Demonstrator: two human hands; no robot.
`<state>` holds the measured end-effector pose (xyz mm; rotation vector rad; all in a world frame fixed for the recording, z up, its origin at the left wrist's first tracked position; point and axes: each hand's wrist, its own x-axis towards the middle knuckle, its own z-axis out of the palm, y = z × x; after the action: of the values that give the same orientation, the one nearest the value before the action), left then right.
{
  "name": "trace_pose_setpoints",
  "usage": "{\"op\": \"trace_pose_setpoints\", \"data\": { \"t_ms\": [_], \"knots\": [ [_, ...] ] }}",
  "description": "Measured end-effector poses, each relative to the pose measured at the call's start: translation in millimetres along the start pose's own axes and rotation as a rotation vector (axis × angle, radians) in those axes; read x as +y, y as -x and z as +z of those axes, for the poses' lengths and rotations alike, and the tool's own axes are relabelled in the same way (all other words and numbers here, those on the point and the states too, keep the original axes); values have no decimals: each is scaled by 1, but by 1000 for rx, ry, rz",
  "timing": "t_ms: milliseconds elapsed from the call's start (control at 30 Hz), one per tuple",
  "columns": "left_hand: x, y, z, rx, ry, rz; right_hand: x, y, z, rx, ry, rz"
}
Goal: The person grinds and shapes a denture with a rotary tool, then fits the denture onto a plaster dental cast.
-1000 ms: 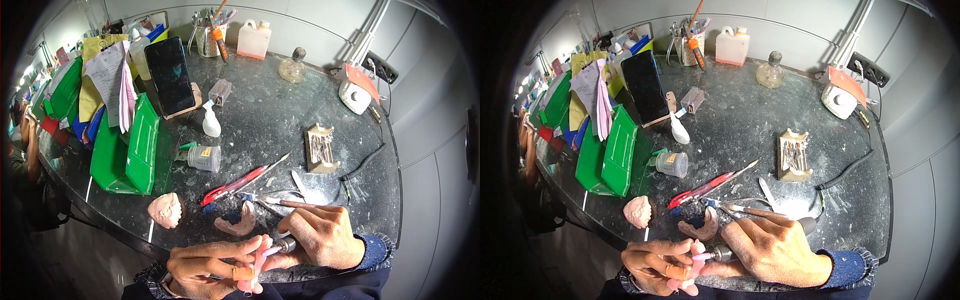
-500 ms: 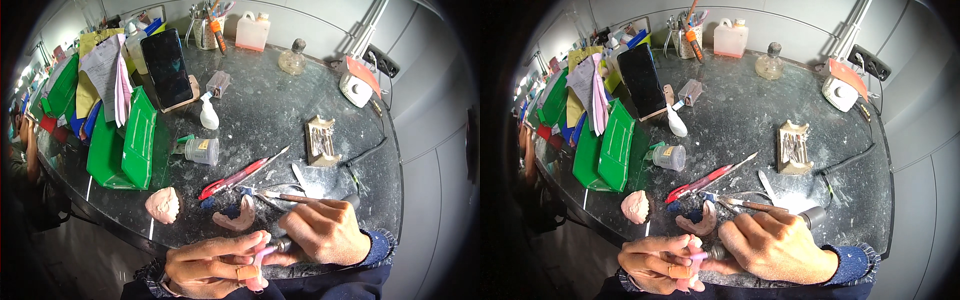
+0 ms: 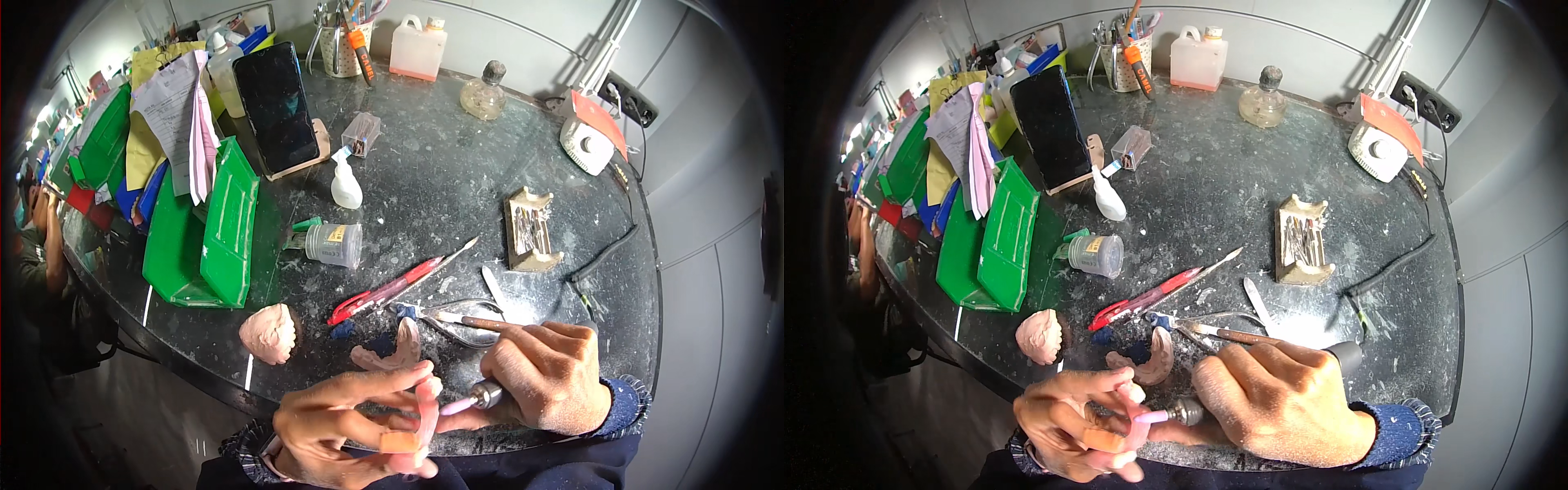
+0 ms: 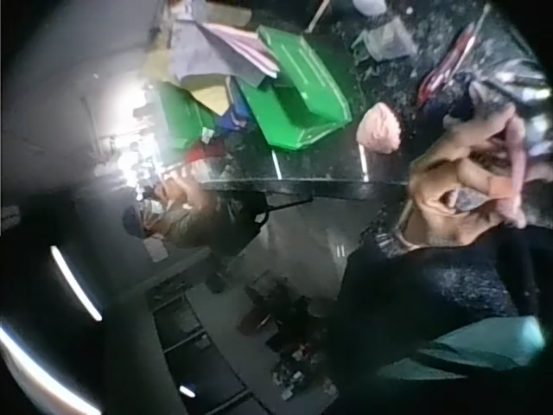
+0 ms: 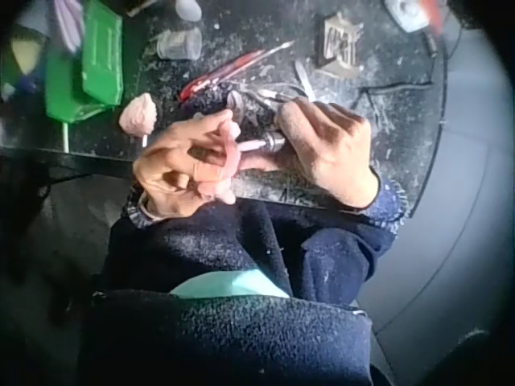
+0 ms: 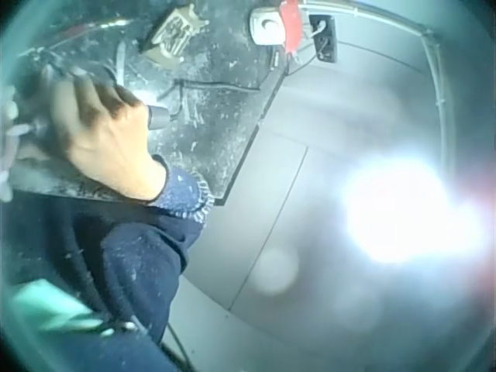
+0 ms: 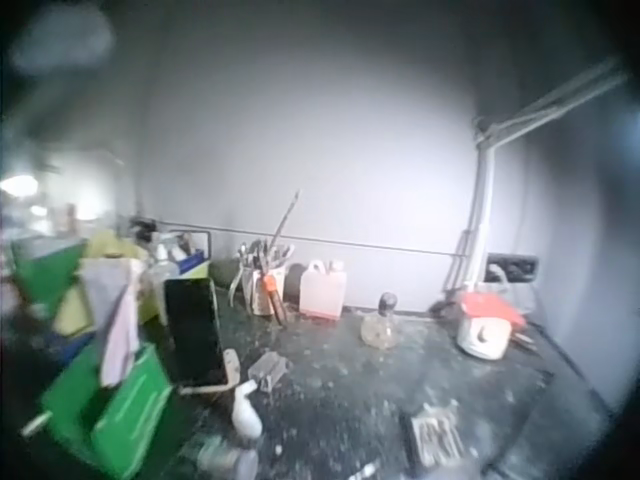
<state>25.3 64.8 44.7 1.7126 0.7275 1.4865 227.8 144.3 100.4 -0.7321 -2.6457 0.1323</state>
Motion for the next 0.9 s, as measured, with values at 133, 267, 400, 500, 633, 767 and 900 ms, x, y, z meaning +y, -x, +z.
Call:
{"op": "trace_pose_setpoints", "data": {
  "t_ms": [133,267,400,500,633,767,900],
  "knots": [
    [-6,4,7,189,277,-31,-2,2,8,77,5,27],
    [1,-1,2,78,382,-97,-10,4,7,97,96,118],
    [0,2,-1,-4,301,-72,-12,6,8,88,136,153],
    [-4,0,5,46,269,-5,-7,7,14,209,203,45],
    [-5,-3,3,0,218,-24,-13,5,3,42,203,135],
    [1,2,0,-24,150,-94,-10,3,7,52,182,61],
    [-3,-2,-1,-56,107,-43,-15,4,3,87,263,130]
  ]
}}
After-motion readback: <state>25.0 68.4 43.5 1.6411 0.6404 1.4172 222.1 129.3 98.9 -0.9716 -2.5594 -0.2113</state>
